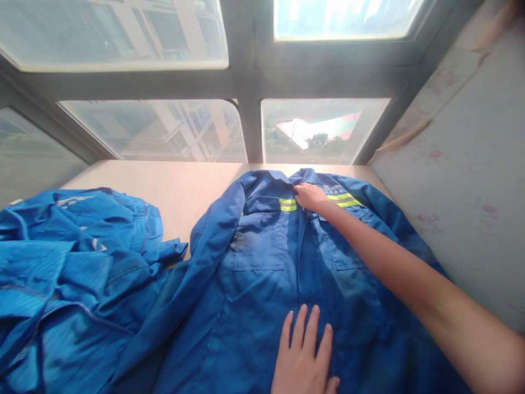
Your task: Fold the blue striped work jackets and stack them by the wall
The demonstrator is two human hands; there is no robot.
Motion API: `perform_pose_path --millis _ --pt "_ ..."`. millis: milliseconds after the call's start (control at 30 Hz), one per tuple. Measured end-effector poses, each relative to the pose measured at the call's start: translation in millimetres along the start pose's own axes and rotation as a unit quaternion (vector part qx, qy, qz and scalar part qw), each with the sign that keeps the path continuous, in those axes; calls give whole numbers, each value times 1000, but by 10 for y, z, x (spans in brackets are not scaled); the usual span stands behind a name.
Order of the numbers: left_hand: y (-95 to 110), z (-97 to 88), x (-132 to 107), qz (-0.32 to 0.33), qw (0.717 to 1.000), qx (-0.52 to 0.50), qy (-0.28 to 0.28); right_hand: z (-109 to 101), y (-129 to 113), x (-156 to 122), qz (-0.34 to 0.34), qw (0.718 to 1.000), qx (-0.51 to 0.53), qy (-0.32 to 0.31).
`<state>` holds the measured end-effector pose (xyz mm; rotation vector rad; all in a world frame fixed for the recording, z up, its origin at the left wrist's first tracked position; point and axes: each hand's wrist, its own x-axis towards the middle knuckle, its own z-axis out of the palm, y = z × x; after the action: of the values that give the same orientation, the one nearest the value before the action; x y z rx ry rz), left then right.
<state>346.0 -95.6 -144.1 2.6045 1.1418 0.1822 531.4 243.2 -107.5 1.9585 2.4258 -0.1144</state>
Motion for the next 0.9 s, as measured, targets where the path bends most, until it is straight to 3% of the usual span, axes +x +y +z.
perform_pose_path --millis 100,133,200,300,400,467,533,633,700,767,833,900 --pt "-217 -407 237 -5 996 -86 -37 -139 118 -6 16 1000 6 16" --pt "-344 -591 398 -42 992 -116 -28 -202 182 44 34 999 16 35" --pt "-678 -973 848 -121 983 -134 22 -321 336 217 81 992 56 75" --pt "-1309 -1443 1737 -197 965 -89 151 -408 561 562 119 982 124 84" --pt "-1925 -1688 2605 -252 945 -27 209 -354 705 838 113 981 150 50" --pt "-2254 -1739 3039 -274 948 1 160 -288 769 939 111 979 167 29" --pt "-2506 -1729 3320 -284 954 -3 97 -244 845 980 104 978 179 5" --pt "-2776 -1684 3484 -283 958 -38 9 -262 1010 967 73 972 212 -67" --pt "-2903 -1689 3469 -274 959 -65 -40 -317 1131 934 42 955 258 -142" --pt "-2989 -1739 3394 -267 956 -98 -77 -382 1223 888 24 929 322 -179" --pt "-3030 -1819 3286 -269 948 -138 -95 -442 1266 825 13 913 388 -124" --pt "-3023 -1896 3166 -260 943 -187 -86 -484 1267 734 -3 899 437 -7"
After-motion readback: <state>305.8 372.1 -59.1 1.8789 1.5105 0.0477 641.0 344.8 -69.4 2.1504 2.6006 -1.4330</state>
